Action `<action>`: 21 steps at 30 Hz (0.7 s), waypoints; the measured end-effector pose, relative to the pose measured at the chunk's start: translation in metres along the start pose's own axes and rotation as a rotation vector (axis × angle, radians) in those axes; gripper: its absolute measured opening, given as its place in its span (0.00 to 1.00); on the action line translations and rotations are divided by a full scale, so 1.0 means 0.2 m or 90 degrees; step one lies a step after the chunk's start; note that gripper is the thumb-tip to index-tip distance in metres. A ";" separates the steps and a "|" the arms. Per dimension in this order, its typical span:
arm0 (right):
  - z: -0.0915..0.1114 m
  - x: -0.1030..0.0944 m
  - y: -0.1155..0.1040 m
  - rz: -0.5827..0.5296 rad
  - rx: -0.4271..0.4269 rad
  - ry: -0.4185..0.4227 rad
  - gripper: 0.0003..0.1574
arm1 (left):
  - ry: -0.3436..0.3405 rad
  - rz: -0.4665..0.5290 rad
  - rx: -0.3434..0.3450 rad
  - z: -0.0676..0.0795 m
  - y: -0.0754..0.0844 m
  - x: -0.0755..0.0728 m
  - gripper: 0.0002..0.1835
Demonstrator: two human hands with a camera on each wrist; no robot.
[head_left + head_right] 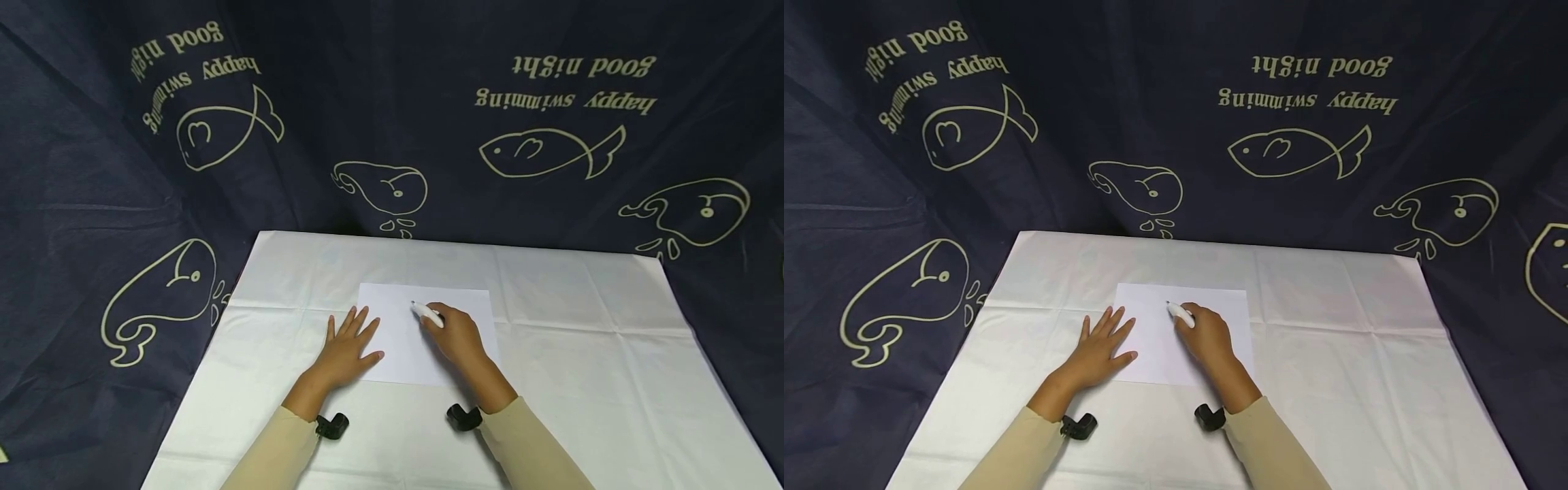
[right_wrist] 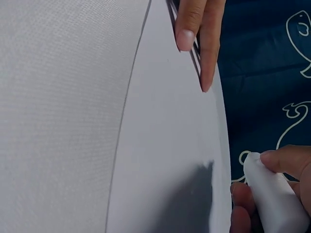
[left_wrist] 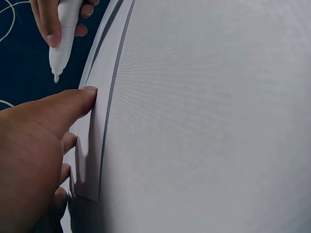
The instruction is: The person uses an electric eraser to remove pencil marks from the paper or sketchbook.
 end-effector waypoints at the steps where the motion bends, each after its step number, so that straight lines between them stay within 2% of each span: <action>1: 0.00 -0.01 0.00 -0.005 0.003 0.003 0.24 | 0.000 0.002 0.001 0.00 0.00 0.00 0.39; 21: 0.00 -0.11 0.16 -0.082 0.080 0.006 0.26 | 0.000 0.024 -0.026 0.06 -0.09 -0.06 0.39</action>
Point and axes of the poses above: each hand's wrist, its own z-axis away from the middle knuckle, its own x-axis out of the palm, y = z × x, the point moved 10 cm from there along -z, towards the middle knuckle, and after that the axes turned 8 degrees about x, right-handed, at the moved point
